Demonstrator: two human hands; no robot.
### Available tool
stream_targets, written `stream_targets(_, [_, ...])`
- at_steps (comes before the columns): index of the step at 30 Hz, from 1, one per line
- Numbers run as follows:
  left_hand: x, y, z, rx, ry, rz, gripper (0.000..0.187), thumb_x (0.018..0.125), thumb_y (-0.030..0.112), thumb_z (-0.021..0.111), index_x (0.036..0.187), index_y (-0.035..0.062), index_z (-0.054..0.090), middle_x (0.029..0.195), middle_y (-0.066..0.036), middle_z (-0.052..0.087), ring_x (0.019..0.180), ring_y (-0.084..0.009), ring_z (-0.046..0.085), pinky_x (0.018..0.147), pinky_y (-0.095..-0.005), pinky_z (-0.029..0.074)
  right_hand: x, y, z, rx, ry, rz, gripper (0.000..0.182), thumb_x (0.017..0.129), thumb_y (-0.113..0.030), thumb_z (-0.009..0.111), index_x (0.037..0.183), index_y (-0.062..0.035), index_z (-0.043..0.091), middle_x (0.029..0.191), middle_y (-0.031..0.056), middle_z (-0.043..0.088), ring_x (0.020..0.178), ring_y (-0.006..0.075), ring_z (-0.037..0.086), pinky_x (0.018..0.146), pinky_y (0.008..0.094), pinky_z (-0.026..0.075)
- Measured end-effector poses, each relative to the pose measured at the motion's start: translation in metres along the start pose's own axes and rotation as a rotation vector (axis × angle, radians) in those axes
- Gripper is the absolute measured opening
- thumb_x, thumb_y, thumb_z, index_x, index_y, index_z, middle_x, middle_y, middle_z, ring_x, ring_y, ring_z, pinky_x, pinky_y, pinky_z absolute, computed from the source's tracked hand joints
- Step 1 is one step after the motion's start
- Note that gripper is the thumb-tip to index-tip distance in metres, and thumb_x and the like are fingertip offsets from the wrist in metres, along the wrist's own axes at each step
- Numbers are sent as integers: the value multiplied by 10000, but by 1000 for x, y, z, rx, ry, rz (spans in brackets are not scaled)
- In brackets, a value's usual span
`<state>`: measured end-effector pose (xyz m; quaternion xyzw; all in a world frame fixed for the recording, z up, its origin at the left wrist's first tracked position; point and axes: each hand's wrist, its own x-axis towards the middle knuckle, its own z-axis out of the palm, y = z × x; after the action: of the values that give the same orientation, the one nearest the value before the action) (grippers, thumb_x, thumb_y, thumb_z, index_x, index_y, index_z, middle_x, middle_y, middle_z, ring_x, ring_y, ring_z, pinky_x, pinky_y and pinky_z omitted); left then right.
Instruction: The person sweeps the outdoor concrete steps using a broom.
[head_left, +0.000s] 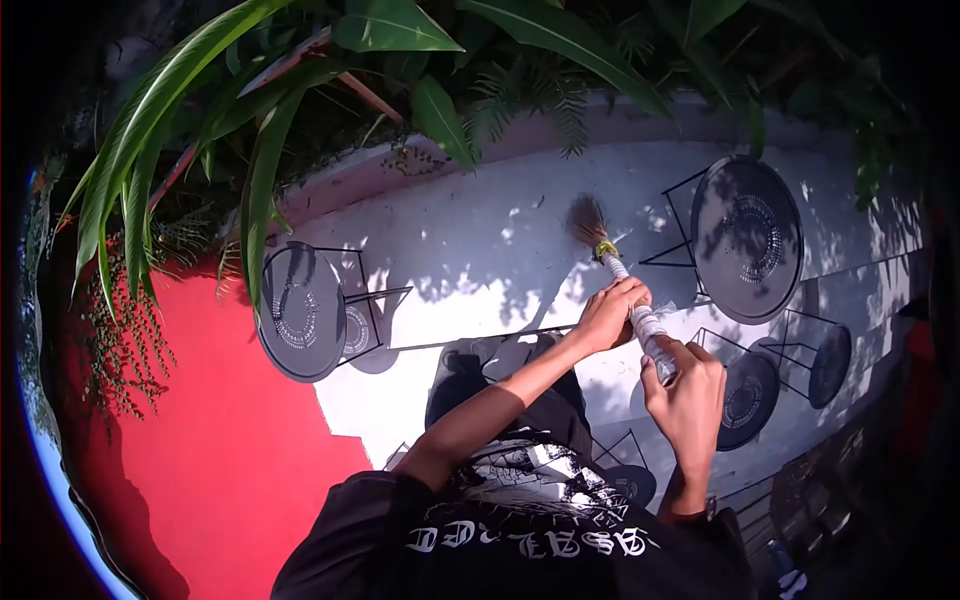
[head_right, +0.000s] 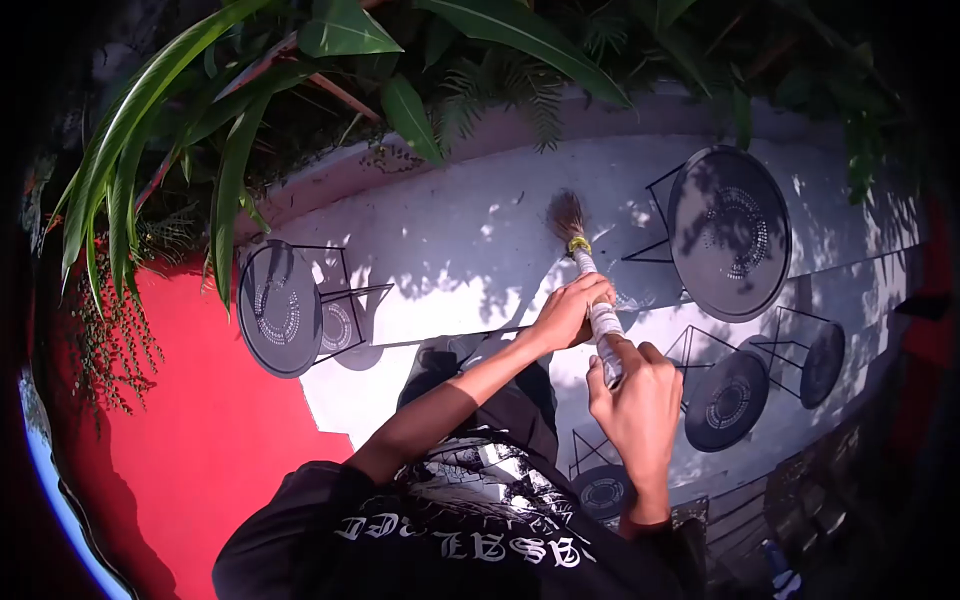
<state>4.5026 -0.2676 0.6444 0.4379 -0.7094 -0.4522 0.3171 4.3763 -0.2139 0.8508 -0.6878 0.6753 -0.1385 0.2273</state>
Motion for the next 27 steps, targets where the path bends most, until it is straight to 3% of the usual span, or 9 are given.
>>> stream_targets(3, [3,24,-13,198,-94,4,349,748,-53,703,1067,74,642,1110,-107,656,1118,-391,636,947,-488,548,-14,13,-12,128,110,-15,303,828,-154,762,1073,25,763,767,217,665,616,401,644,599,488,500])
stream_targets(8, [-5,-54,-1,228,-62,103,292,774,-26,700,1045,74,662,1089,-127,649,1055,-449,631,936,-527,526,-32,26,65,126,79,179,324,868,-204,733,1138,-29,777,811,244,693,678,438,682,661,508,539])
stream_targets(11, [-9,-75,30,181,-297,141,253,784,-1,707,1020,82,665,1068,-127,648,1048,-438,632,902,-525,532,-54,34,87,27,91,283,328,857,-216,725,1129,-45,792,825,251,722,720,446,706,689,507,560])
stream_targets(17, [-55,21,88,171,-449,198,297,735,-45,686,1012,62,707,1034,-170,659,927,-451,684,798,-541,575,-128,15,2,-80,186,436,236,827,-151,739,1015,-20,799,882,233,757,745,405,719,749,464,559])
stream_targets(20, [-68,43,116,154,-646,283,402,742,-35,699,1125,85,701,1093,-176,666,908,-441,701,791,-551,562,-152,15,-23,-67,130,587,237,830,-138,739,1016,-2,792,924,228,766,797,399,730,793,431,563])
stream_targets(21, [-68,56,120,178,-752,233,465,753,-30,696,1199,101,690,1190,-190,662,956,-436,696,825,-561,543,-158,15,-29,-95,141,532,229,824,-122,743,1007,8,787,912,228,765,788,389,736,780,424,565])
stream_targets(24, [-84,74,128,163,-578,216,475,763,-37,680,1218,102,689,1271,-217,645,1022,-438,679,875,-569,521,-175,32,-43,28,246,420,204,803,-79,762,975,30,770,873,223,762,770,349,757,727,392,567])
stream_targets(25, [-75,92,114,205,-661,125,501,768,-47,667,1250,91,678,1334,-229,622,1084,-441,653,923,-570,495,-179,37,-49,-7,245,368,191,794,-70,767,954,33,763,840,211,759,749,326,764,688,371,562])
stream_targets(27, [-66,96,119,314,-553,150,417,735,-54,691,1139,49,704,1194,-251,665,944,-446,705,813,-550,562,-176,61,-57,50,282,310,183,787,-71,761,936,34,768,794,204,749,682,316,748,637,357,549])
